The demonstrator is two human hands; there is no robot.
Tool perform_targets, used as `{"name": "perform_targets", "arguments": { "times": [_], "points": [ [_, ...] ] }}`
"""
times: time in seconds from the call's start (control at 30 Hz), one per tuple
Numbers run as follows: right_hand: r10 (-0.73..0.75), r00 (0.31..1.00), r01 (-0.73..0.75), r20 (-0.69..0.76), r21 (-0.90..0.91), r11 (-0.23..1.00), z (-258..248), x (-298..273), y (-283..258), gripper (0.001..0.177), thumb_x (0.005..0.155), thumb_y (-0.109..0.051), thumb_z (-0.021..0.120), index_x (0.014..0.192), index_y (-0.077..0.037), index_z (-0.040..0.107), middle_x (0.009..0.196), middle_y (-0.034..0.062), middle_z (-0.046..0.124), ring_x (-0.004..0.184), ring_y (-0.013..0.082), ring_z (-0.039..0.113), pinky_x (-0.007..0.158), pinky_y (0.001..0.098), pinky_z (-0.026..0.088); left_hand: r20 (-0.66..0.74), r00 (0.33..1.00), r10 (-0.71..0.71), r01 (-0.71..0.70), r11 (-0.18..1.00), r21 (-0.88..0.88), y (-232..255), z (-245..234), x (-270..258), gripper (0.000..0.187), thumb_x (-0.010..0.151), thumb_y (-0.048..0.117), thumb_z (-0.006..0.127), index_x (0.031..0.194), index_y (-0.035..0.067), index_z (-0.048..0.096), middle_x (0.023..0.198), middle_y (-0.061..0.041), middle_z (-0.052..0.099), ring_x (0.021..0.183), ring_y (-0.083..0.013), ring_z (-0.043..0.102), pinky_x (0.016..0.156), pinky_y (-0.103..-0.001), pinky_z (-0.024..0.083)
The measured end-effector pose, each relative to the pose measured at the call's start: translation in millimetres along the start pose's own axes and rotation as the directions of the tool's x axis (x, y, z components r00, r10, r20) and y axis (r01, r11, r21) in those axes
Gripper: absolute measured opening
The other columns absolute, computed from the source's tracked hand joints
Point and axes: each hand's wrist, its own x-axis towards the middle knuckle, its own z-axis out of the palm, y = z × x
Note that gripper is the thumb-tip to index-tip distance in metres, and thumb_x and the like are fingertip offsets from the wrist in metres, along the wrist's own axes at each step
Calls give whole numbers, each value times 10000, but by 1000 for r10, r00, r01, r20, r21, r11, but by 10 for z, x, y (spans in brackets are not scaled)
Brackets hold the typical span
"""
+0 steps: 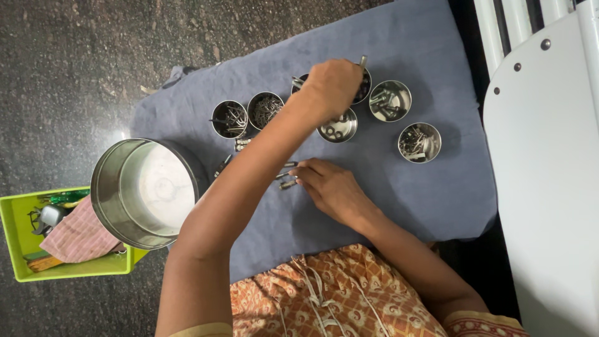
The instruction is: The person assembles small metal components by hand, picking parts from several small metal cups and joining them into short assemblies. The person places completed assemblies on the blue cloth and continues to pick and join additional parts throughout the clip.
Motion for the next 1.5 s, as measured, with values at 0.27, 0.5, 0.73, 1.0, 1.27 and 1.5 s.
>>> {"name": "perform_targets", "arguments": {
  "times": [0.27,0.5,0.73,1.0,1.27,1.5],
  "points": [
    [43,997,-35,-65,111,993,72,-29,28,187,959,-122,683,1143,-104,706,1167,61,690,994,292,709,815,402,585,-248,969,-14,-12,994,-105,10,30,-146,165,819,-12,682,981,-11,709,888,-230,718,866,-423,710,737,-480,578],
    [-21,984,35,-177,77,996,141,-56,-21,185,950,-107,689,1134,-91,704,1116,81,694,987,311,706,824,414,581,-479,875,-71,-82,953,-290,3,40,-358,181,825,50,748,934,2,612,805,-223,697,820,-459,675,682,-535,521],
    [-87,967,107,-239,73,992,164,-100,-59,162,955,-85,706,1115,-66,693,1098,95,690,979,322,704,831,413,578,-643,724,-252,-97,885,-456,56,-22,-465,152,812,77,784,877,20,658,765,-168,729,775,-361,719,692,-450,539],
    [-53,965,78,-258,85,993,197,-148,-133,189,961,-81,714,1144,-38,694,1040,130,690,907,326,713,776,401,567,-113,854,-508,-269,-246,-931,10,267,-1244,231,1016,100,626,1197,-42,650,910,-90,709,769,-142,717,705,-266,621],
    [5,963,75,-271,283,956,372,-192,122,200,988,-5,711,1186,4,683,1064,100,691,916,208,681,813,294,539,-137,904,-406,-351,-517,-781,7,747,-2276,451,1005,89,634,1443,116,531,944,-30,683,877,-162,735,801,-296,620],
    [181,968,-45,-172,594,803,563,-255,57,235,1019,-19,721,1241,31,663,1109,37,683,963,72,649,850,211,521,-200,828,-525,-439,-384,-812,-188,1177,-2440,281,988,53,693,1244,39,577,917,-72,726,865,-162,734,751,-291,623]
  ]
}}
